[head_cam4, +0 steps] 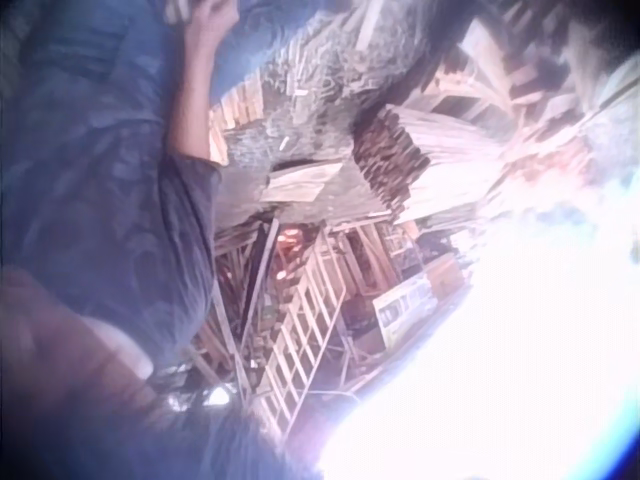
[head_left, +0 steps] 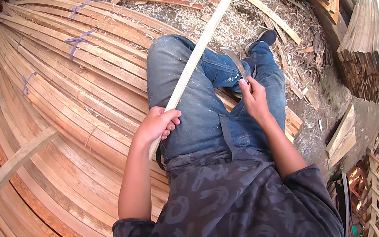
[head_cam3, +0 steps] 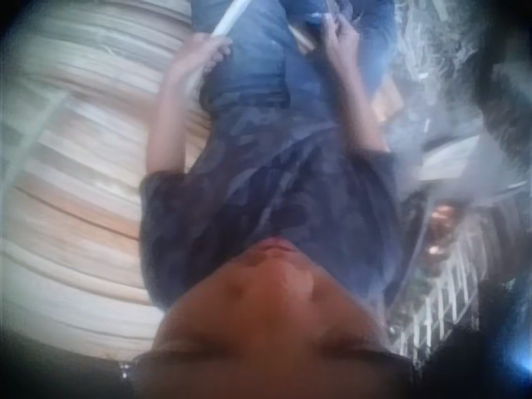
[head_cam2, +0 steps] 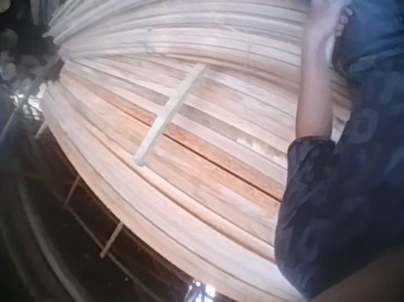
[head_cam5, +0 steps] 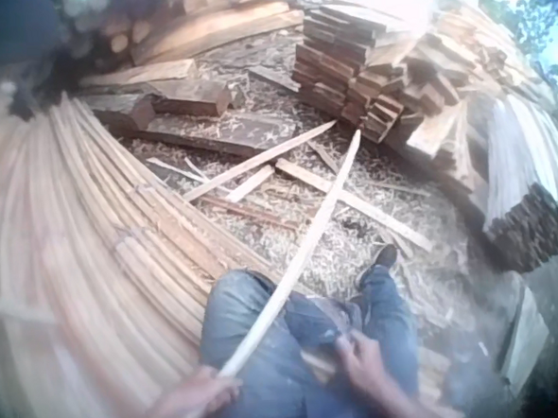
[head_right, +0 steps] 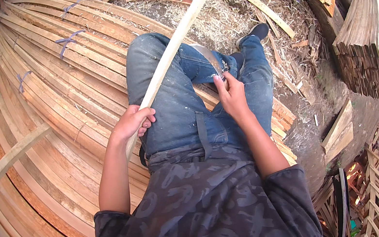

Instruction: The person sits on the ground and uses a curved knife to shave thin strips from a long piece of wood held between their legs. They repeatedly draw the knife along the wood to remove the outer layer, creating a pile of wood shavings.

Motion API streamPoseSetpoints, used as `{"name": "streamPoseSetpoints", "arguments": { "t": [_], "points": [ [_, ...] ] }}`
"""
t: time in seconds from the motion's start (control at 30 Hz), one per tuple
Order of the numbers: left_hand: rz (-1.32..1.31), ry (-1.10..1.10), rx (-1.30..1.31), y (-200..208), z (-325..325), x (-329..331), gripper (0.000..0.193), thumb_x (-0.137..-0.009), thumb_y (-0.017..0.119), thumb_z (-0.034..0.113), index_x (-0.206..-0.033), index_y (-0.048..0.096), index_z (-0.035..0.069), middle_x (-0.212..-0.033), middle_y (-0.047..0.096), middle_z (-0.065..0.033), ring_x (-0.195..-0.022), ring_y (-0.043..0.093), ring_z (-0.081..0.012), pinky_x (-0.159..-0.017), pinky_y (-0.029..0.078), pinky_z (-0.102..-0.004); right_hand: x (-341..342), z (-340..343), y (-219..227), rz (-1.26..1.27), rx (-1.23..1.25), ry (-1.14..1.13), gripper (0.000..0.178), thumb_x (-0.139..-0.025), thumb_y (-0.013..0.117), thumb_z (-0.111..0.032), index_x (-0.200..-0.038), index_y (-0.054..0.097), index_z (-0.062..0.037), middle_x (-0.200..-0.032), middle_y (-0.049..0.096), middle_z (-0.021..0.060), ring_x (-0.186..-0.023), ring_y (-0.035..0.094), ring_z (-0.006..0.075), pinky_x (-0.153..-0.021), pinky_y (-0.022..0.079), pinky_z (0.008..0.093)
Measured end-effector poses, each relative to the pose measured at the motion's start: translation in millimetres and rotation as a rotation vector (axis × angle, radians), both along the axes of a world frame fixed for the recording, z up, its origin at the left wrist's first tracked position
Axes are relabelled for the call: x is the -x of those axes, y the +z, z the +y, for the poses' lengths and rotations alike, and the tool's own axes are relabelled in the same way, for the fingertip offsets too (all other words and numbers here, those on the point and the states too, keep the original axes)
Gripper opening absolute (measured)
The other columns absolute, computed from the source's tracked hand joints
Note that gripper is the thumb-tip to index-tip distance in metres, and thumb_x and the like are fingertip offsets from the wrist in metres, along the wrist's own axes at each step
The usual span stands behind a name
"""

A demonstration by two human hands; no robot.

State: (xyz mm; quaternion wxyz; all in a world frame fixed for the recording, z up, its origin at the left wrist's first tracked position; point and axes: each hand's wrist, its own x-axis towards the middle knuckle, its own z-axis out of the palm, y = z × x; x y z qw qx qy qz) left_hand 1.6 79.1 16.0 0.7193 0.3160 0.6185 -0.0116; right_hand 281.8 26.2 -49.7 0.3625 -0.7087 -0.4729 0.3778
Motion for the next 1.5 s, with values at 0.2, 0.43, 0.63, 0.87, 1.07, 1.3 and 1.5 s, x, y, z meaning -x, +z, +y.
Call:
{"name": "streamPoseSetpoints", "arguments": {
  "t": [0.2,0.43,0.63,0.87,1.07,1.3,1.5],
  "points": [
    [0.116,-0.148,-0.283,-3.9,-11.5,-5.6,0.038,-0.079,0.066,0.031,-0.074,0.063,-0.007,-0.06,0.056,-0.0048,-0.054,0.052,-0.0131,-0.05,0.041,-0.0299,39.8,3.9,34.1,-0.298,0.059,0.383,0.039,-0.087,0.061,-0.038,-0.072,0.059,-0.0016,-0.054,0.057,0.015,-0.054,0.06,0.0359,-0.051,0.046,0.043],
    [0.19,-0.184,-0.364,-7.3,-15.9,-5.2,0.043,-0.079,0.065,0.033,-0.074,0.062,-0.009,-0.058,0.056,-0.0087,-0.057,0.055,-0.0163,-0.056,0.044,-0.0335,31.1,25.3,17.4,-0.633,-0.064,0.408,0.054,-0.082,0.06,-0.055,-0.06,0.054,-0.0064,-0.052,0.057,0.0105,-0.049,0.06,0.0314,-0.047,0.048,0.0408],
    [0.187,-0.15,-0.357,-12.1,-19.1,-3.0,0.042,-0.077,0.065,0.033,-0.072,0.062,-0.009,-0.057,0.056,-0.0081,-0.055,0.054,-0.0161,-0.054,0.043,-0.0332,-5.3,62.0,7.5,-0.785,0.069,0.175,0.062,-0.084,0.054,-0.059,-0.062,0.058,-0.0019,-0.062,0.061,0.0215,-0.064,0.062,0.0404,-0.058,0.049,0.0466],
    [0.072,-0.111,-0.159,-10.7,-5.6,-1.9,0.03,-0.081,0.064,0.029,-0.067,0.052,0.004,-0.054,0.044,0.0016,-0.041,0.036,-0.006,-0.037,0.027,-0.0231,-53.8,66.5,0.3,-0.519,0.24,-0.052,0.063,-0.087,0.053,-0.056,-0.066,0.062,0.0028,-0.065,0.06,0.0248,-0.066,0.06,0.0423,-0.061,0.046,0.0476],
    [-0.027,-0.053,0.038,-9.7,4.1,3.6,0.031,-0.084,0.062,0.03,-0.067,0.05,0.006,-0.051,0.038,0.005,-0.04,0.032,-0.0049,-0.037,0.025,-0.023,36.3,30.9,22.8,-0.488,0.074,0.34,0.058,-0.082,0.06,-0.054,-0.059,0.057,-0.0017,-0.054,0.056,0.0152,-0.056,0.059,0.0363,-0.054,0.047,0.0439],
    [0.031,-0.056,0.042,-4.5,8.6,0.1,0.036,-0.085,0.06,0.036,-0.07,0.054,0.003,-0.051,0.04,0.0034,-0.041,0.033,-0.0066,-0.039,0.026,-0.0242,19.9,65.2,5.7,-0.686,0.038,0.232,0.061,-0.083,0.055,-0.06,-0.062,0.059,-0.002,-0.058,0.059,0.0172,-0.059,0.061,0.0368,-0.057,0.048,0.0451],
    [0.015,-0.098,0.035,-1.5,11.2,-2.2,0.037,-0.084,0.062,0.036,-0.071,0.054,0.001,-0.05,0.039,0.0034,-0.041,0.033,-0.0065,-0.039,0.026,-0.0241,-54.5,93.9,0.4,-0.696,0.179,-0.092,0.067,-0.085,0.051,-0.061,-0.06,0.06,0.0004,-0.058,0.058,0.0211,-0.063,0.061,0.0399,-0.059,0.047,0.046]
  ]
}}
